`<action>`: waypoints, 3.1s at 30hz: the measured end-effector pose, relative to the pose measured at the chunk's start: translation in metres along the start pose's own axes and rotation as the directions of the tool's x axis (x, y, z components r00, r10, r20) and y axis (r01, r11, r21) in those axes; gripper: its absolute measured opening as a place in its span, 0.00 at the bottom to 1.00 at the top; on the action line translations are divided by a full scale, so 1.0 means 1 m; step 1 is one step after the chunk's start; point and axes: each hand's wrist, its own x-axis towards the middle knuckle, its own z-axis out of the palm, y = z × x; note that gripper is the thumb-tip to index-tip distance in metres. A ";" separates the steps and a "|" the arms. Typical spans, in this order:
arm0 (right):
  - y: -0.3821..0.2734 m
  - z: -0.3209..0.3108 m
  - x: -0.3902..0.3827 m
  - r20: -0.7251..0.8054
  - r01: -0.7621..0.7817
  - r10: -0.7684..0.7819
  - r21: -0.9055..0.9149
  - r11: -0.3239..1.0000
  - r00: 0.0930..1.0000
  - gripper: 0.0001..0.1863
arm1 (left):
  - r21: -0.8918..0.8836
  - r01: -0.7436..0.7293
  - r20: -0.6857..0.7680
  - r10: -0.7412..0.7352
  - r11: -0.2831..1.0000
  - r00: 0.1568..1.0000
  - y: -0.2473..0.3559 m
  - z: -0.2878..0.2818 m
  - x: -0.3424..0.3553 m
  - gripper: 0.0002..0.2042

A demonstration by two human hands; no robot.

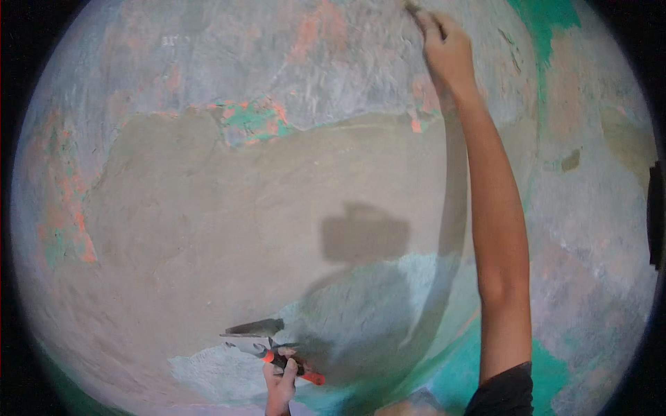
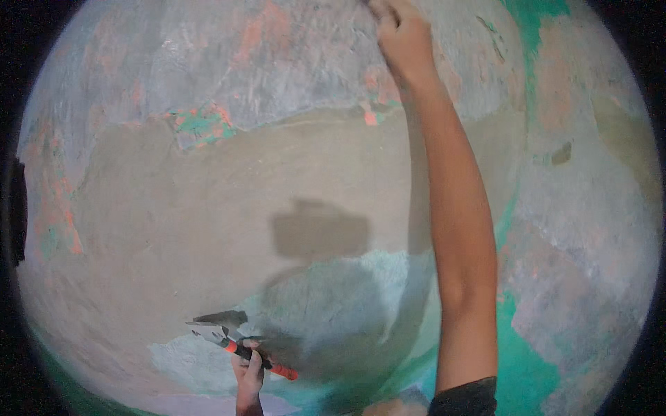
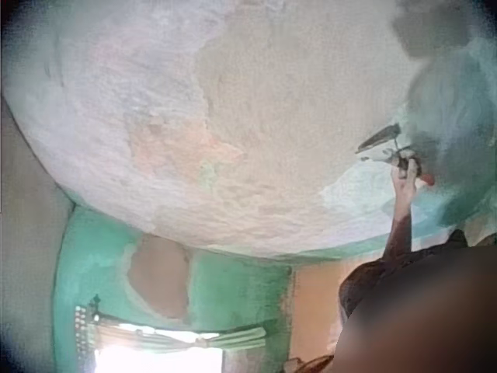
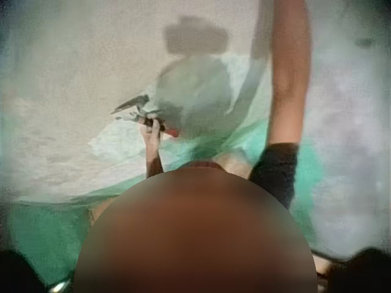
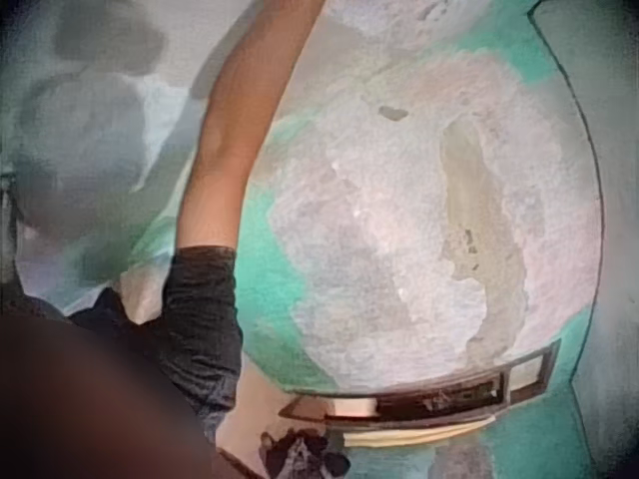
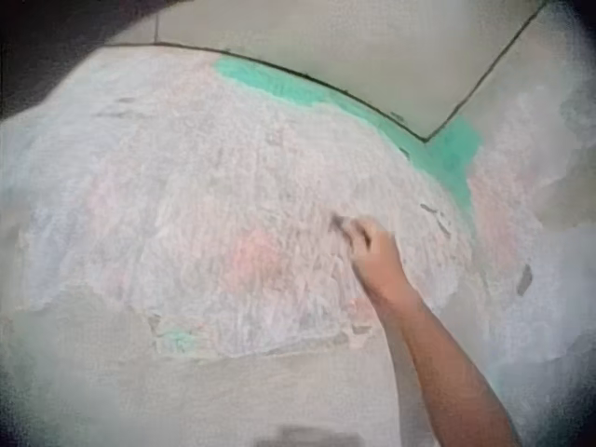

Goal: Using a putty knife and hands to apply and smooth patching compound on a damaged wall surface.

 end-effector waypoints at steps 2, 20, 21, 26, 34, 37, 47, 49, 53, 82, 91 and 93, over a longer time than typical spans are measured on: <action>0.018 -0.009 0.011 -0.105 -0.180 0.169 -0.107 0.978 0.980 0.13 | -0.065 0.125 0.045 -0.123 0.990 0.991 0.020 0.018 0.008 0.11; -0.019 0.010 -0.031 0.017 0.152 -0.154 0.079 0.985 0.988 0.08 | -0.085 0.059 0.032 -0.057 0.995 0.998 0.027 0.020 0.005 0.11; -0.034 0.016 -0.038 0.139 0.288 -0.296 0.073 0.955 0.945 0.09 | -0.052 0.045 0.016 -0.044 0.998 0.999 0.027 0.015 0.005 0.11; -0.022 -0.009 -0.010 -0.076 0.011 -0.003 0.105 0.994 0.997 0.05 | -0.054 -0.008 0.048 0.011 0.999 0.999 0.042 0.027 0.015 0.12; -0.048 0.002 -0.006 0.062 0.117 -0.121 0.073 0.991 0.991 0.08 | -0.053 0.039 0.147 -0.031 0.998 0.989 0.069 0.034 0.013 0.10; -0.032 -0.008 -0.006 -0.025 -0.054 0.055 0.030 0.998 0.998 0.08 | -0.056 0.089 0.159 -0.079 0.995 0.984 0.080 0.056 0.010 0.12; 0.005 -0.015 -0.019 -0.067 -0.026 0.033 0.099 0.995 0.997 0.08 | 0.107 0.231 0.166 -0.246 0.967 0.955 0.089 0.060 0.014 0.15; -0.002 -0.018 -0.018 -0.064 -0.173 0.176 0.047 0.984 0.982 0.10 | 0.119 0.255 0.177 -0.273 0.960 0.946 0.093 0.057 0.014 0.14; -0.081 0.007 -0.049 0.194 0.087 -0.129 0.211 0.974 0.973 0.08 | 0.142 0.267 0.148 -0.288 0.953 0.946 0.095 0.047 0.013 0.14; -0.007 -0.002 -0.009 0.041 0.092 -0.098 0.131 0.987 0.994 0.10 | 0.104 0.288 0.208 -0.304 0.952 0.930 0.096 0.054 0.019 0.12; -0.042 0.011 -0.017 0.191 0.166 -0.189 0.127 0.978 0.963 0.10 | 0.148 0.247 0.116 -0.265 0.958 0.957 0.095 0.056 0.010 0.13; 0.004 0.009 0.002 0.038 0.123 -0.128 0.115 0.986 0.991 0.08 | 0.179 0.225 0.149 -0.252 0.958 0.956 0.094 0.065 0.017 0.13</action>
